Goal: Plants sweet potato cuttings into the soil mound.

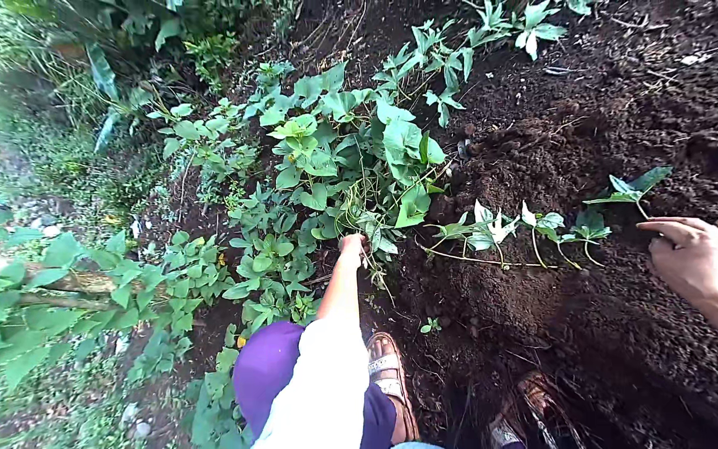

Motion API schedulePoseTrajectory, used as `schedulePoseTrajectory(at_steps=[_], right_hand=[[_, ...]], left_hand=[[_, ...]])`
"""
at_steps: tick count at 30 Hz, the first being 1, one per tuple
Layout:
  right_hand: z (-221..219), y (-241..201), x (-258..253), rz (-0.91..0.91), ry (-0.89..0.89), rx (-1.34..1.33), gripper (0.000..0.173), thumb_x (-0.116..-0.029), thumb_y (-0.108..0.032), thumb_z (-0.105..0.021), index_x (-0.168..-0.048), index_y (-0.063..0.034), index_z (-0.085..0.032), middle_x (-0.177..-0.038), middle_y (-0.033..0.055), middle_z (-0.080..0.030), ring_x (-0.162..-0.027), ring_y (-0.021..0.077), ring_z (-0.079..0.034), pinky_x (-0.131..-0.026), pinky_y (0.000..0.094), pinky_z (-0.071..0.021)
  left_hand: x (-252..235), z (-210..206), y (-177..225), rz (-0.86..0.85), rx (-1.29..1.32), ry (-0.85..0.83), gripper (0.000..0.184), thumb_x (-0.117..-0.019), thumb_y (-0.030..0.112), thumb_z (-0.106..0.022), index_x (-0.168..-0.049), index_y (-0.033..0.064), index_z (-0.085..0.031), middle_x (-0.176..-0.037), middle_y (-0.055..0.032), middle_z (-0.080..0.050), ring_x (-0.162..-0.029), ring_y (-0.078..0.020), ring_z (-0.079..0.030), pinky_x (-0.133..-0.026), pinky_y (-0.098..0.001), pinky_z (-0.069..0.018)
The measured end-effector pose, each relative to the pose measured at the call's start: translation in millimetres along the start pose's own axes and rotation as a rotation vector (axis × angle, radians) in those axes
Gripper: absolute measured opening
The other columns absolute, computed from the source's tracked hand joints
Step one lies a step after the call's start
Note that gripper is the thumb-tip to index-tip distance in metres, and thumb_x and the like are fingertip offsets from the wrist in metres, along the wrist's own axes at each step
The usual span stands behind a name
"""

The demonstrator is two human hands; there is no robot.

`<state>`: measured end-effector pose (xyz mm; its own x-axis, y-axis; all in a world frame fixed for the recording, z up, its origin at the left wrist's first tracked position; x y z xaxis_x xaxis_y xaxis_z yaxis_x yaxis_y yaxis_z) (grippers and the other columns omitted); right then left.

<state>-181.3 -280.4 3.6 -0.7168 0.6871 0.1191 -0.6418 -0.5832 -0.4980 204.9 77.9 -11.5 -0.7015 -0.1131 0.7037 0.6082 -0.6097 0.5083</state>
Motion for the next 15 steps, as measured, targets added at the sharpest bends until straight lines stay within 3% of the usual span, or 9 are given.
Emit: schedulePoseTrajectory(at_steps=[2, 4, 5, 6, 9, 10, 11, 13, 15], right_hand=[[2, 3, 3, -0.022, 0.007, -0.005, 0.035, -0.1035, 0.001, -0.041, -0.121, 0.0044, -0.07, -0.132, 0.0291, -0.065, -0.127, 0.0496, -0.058, -0.116, 0.0678, -0.0295], [4, 6, 3, -0.046, 0.022, -0.018, 0.035, -0.1037, 0.0, -0.041, -0.122, 0.0038, -0.071, -0.132, 0.0287, -0.065, -0.128, 0.0494, -0.058, -0.115, 0.0684, -0.0297], [5, 8, 4, -0.052, 0.028, -0.029, 0.034, -0.1031, 0.0, -0.042, -0.122, 0.0037, -0.071, -0.132, 0.0286, -0.065, -0.128, 0.0496, -0.058, -0.115, 0.0689, -0.0295], [6, 9, 3, -0.054, 0.029, -0.04, 0.034, -0.1026, 0.0, -0.043, -0.122, 0.004, -0.07, -0.132, 0.0291, -0.064, -0.128, 0.0505, -0.057, -0.115, 0.0697, -0.0293], [7, 7, 2, -0.052, 0.026, -0.051, 0.033, -0.1024, 0.001, -0.044, -0.123, 0.0043, -0.07, -0.133, 0.0293, -0.064, -0.128, 0.0503, -0.057, -0.115, 0.0697, -0.0294], [7, 6, 1, -0.046, 0.031, -0.054, 0.032, -0.1023, 0.001, -0.045, -0.122, 0.0047, -0.07, -0.133, 0.03, -0.064, -0.128, 0.0511, -0.057, -0.114, 0.0701, -0.0301], [7, 6, 0, -0.041, 0.036, -0.059, 0.032, -0.1021, 0.002, -0.045, -0.122, 0.005, -0.07, -0.132, 0.0303, -0.064, -0.127, 0.0516, -0.057, -0.114, 0.0704, -0.0307], [7, 6, -1, -0.039, 0.029, -0.056, 0.032, -0.1021, 0.002, -0.045, -0.122, 0.004, -0.07, -0.133, 0.0288, -0.064, -0.127, 0.0505, -0.057, -0.113, 0.0699, -0.0319], [9, 5, -2, -0.035, 0.021, -0.049, 0.032, -0.1022, 0.002, -0.045, -0.122, 0.0032, -0.071, -0.133, 0.0277, -0.064, -0.127, 0.0508, -0.057, -0.112, 0.0699, -0.0334]], left_hand=[[10, 14, 26, -0.078, -0.089, 0.209, 0.026, -0.1027, 0.021, -0.058, -0.116, -0.0008, -0.065, -0.103, -0.0152, -0.065, -0.086, -0.0228, -0.062, -0.076, -0.0404, -0.052], [28, 42, 63, -0.296, -0.283, 0.275, 0.029, -0.099, 0.023, -0.068, -0.115, -0.0006, -0.072, -0.117, -0.0214, -0.071, -0.112, -0.0339, -0.067, -0.098, -0.0556, -0.0508], [39, 55, 84, -0.402, -0.333, 0.274, 0.027, -0.0975, 0.022, -0.07, -0.114, 0.0005, -0.075, -0.117, -0.0215, -0.072, -0.114, -0.0354, -0.067, -0.1, -0.0578, -0.0497], [52, 68, 105, -0.482, -0.325, 0.264, 0.026, -0.0976, 0.02, -0.071, -0.114, 0.0007, -0.075, -0.114, -0.0197, -0.073, -0.108, -0.0321, -0.068, -0.097, -0.0539, -0.051], [85, 104, 146, -0.67, -0.064, 0.262, 0.019, -0.104, 0.019, -0.062, -0.111, 0.0033, -0.07, -0.08, -0.0001, -0.062, -0.058, -0.0036, -0.052, -0.055, -0.0203, -0.0458], [91, 114, 149, -0.692, -0.034, 0.263, 0.019, -0.105, 0.017, -0.059, -0.112, 0.003, -0.069, -0.079, -0.0002, -0.063, -0.057, -0.0032, -0.055, -0.054, -0.0191, -0.0485], [93, 123, 146, -0.677, -0.136, 0.244, 0.021, -0.1054, 0.014, -0.058, -0.118, 0.0006, -0.068, -0.088, -0.0066, -0.068, -0.066, -0.0086, -0.062, -0.063, -0.024, -0.0537], [87, 124, 122, -0.523, -0.581, 0.12, 0.03, -0.1019, 0.006, -0.059, -0.129, -0.006, -0.063, -0.119, -0.0249, -0.068, -0.101, -0.032, -0.068, -0.092, -0.0487, -0.0555], [71, 119, 103, -0.43, -0.944, 0.072, 0.027, -0.1007, 0.01, -0.06, -0.119, -0.0083, -0.067, -0.117, -0.0312, -0.068, -0.108, -0.0453, -0.068, -0.097, -0.064, -0.0512]])
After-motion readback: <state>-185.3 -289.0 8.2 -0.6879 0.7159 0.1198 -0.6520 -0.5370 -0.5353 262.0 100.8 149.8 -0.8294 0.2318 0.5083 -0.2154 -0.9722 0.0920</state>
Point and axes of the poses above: each hand's wrist, its own x-axis away from the middle knuckle, its own z-axis out of the back of the hand, y = z × x, the point moved 2 cm from there along -x, towards the middle knuckle
